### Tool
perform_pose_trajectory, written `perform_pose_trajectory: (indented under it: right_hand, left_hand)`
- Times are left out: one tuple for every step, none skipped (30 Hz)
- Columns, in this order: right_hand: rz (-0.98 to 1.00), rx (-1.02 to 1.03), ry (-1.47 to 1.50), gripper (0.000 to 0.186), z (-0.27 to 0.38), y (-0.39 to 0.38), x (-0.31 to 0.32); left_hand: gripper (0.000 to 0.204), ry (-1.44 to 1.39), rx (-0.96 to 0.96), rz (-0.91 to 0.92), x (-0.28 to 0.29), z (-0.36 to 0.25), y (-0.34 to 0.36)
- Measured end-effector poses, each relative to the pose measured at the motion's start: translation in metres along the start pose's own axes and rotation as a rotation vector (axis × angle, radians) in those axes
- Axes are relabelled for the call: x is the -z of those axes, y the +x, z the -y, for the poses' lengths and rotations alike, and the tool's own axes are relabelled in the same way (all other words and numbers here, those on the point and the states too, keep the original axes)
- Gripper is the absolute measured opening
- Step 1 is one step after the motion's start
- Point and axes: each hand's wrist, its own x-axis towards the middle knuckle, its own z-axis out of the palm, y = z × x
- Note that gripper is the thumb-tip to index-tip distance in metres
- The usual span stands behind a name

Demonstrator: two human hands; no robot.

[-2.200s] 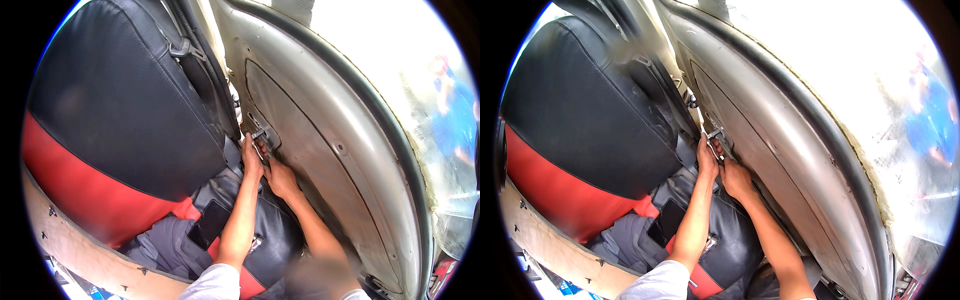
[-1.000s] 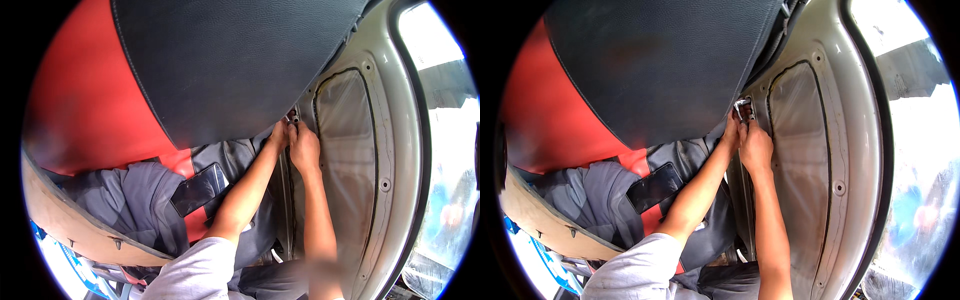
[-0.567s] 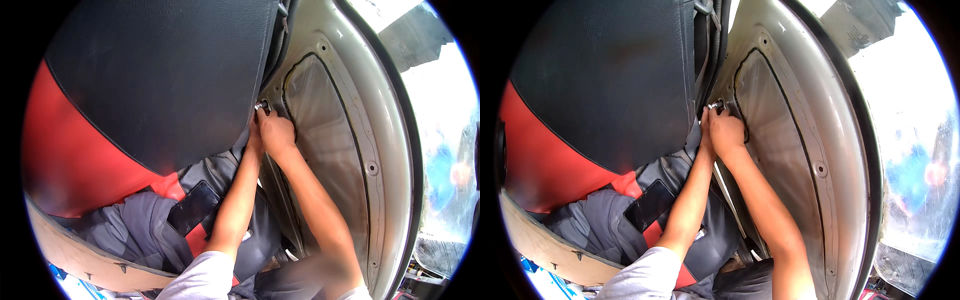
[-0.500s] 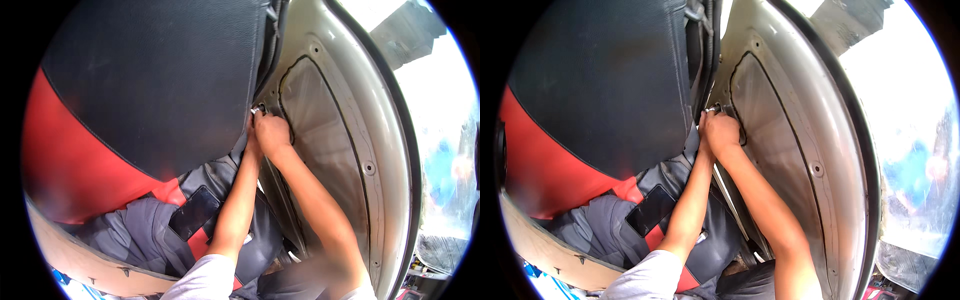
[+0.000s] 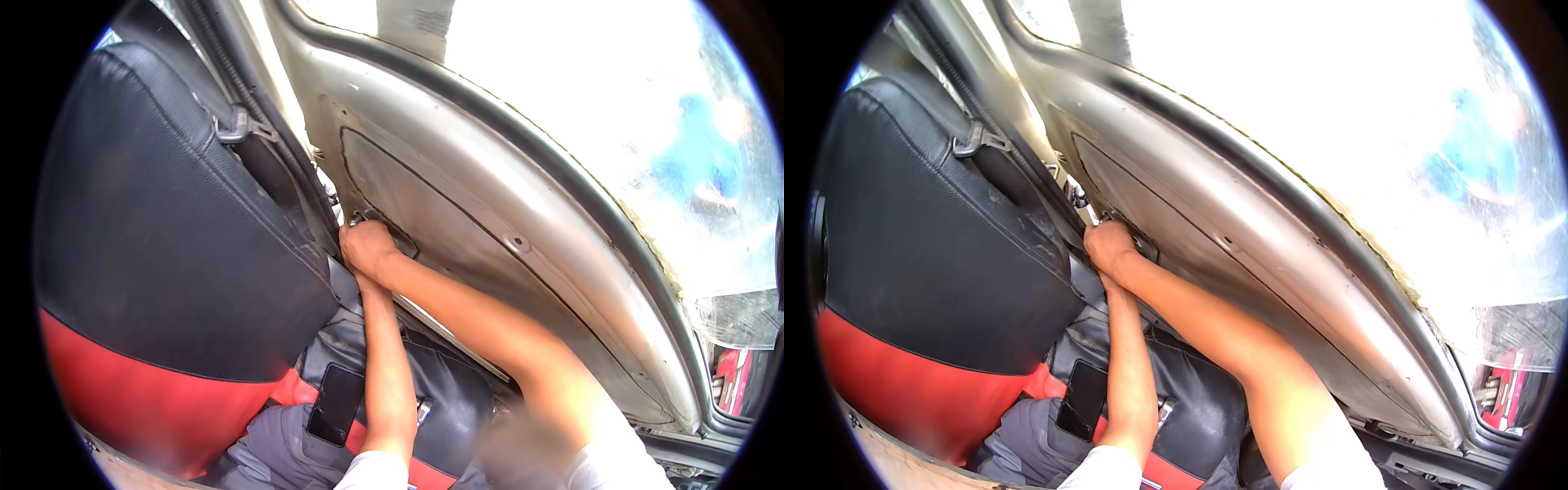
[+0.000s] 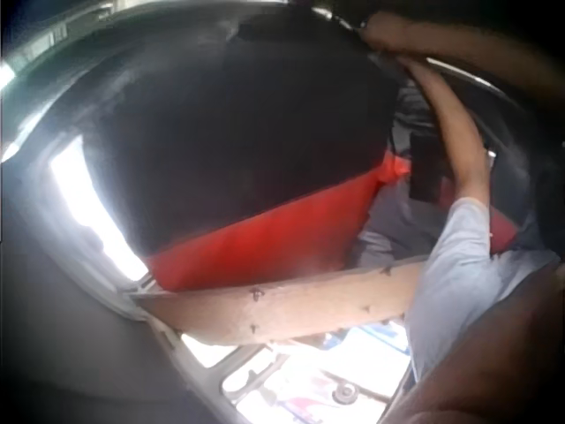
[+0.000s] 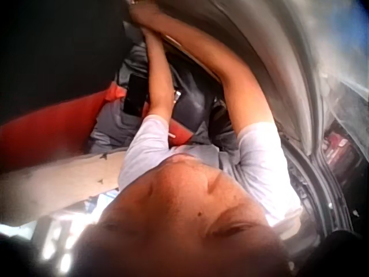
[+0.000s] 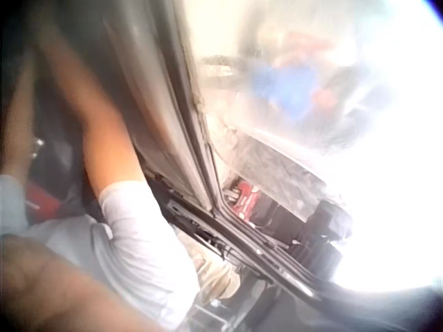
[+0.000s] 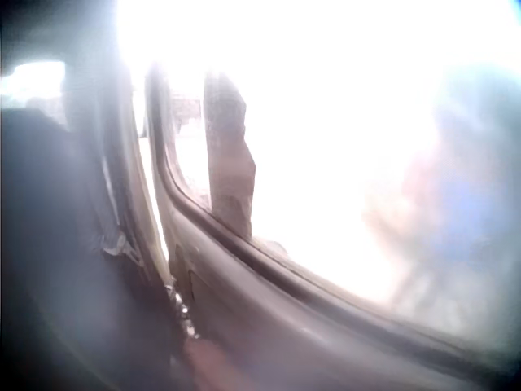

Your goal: The person is working on the interior door panel of a car, using a socket wrench to remove and reinstall screws. They repeatedly detach the panel, inspect the area, and reattach it.

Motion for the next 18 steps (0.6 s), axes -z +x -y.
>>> perform_pose_trajectory:
  right_hand:
    - [-0.018,-0.043,0.015,0.014,0.002,0.003,0.000]
    - [0.076,-0.038,0.057,0.013,0.002,0.009,0.010]
    - [0.124,-0.058,-0.060,0.013,0.008,0.012,0.018]
    - [0.171,-0.065,-0.165,0.014,0.022,0.017,0.034]
    - [0.243,-0.047,-0.203,0.015,0.033,0.021,0.055]
    - [0.315,-0.033,-0.243,0.015,0.040,0.022,0.069]
    - [0.208,-0.032,-0.189,0.017,0.039,0.016,0.067]
    - [0.132,-0.058,-0.085,0.017,0.029,0.004,0.053]
    - [0.056,-0.083,0.018,0.018,0.017,-0.012,0.036]
    - [-0.015,-0.095,0.124,0.020,0.010,-0.029,0.020]
    - [-0.016,-0.175,0.227,0.021,0.006,-0.050,0.012]
    - [-0.021,-0.257,0.327,0.024,0.003,-0.067,0.006]
    - [-0.056,-0.258,0.353,0.024,-0.001,-0.079,0.002]
    - [-0.098,-0.260,0.383,0.024,-0.004,-0.086,0.000]
    - [-0.139,-0.263,0.413,0.025,-0.006,-0.090,-0.003]
    - [-0.157,-0.263,0.362,0.023,-0.004,-0.085,0.007]
    - [-0.170,-0.257,0.321,0.022,0.003,-0.073,0.023]
    - [-0.186,-0.252,0.272,0.021,0.007,-0.060,0.041]
  left_hand:
    - [0.049,0.006,0.011,0.011,0.002,0.001,0.000]
    - [0.049,0.002,0.025,0.020,0.006,0.006,0.001]
    - [0.049,0.001,0.036,0.028,0.009,0.011,0.001]
    - [0.050,0.003,0.036,0.026,0.017,0.008,0.001]
    - [0.050,0.009,0.028,0.026,0.023,0.005,0.000]
    - [0.050,0.012,0.023,0.029,0.025,0.003,-0.002]
    - [0.050,0.016,0.017,0.025,0.028,0.000,-0.004]
    - [0.050,0.011,0.018,0.035,0.026,0.002,-0.005]
    - [0.050,0.008,0.026,0.039,0.025,0.001,-0.007]
    - [0.051,0.010,0.008,0.029,0.020,-0.004,-0.009]
    - [0.051,0.022,-0.036,-0.002,0.014,-0.011,-0.009]
    - [0.051,0.032,-0.083,-0.041,0.008,-0.013,-0.009]
    - [0.057,0.102,-0.177,-0.164,-0.006,-0.007,-0.006]
    - [0.057,0.109,-0.188,-0.162,-0.009,-0.005,-0.004]
    - [0.054,0.129,-0.189,-0.149,-0.009,-0.003,-0.007]
    - [0.052,0.147,-0.189,-0.133,-0.010,-0.001,-0.008]
    - [0.052,0.148,-0.186,-0.130,-0.003,-0.004,-0.008]
    - [0.052,0.132,-0.173,-0.106,0.001,-0.005,-0.008]
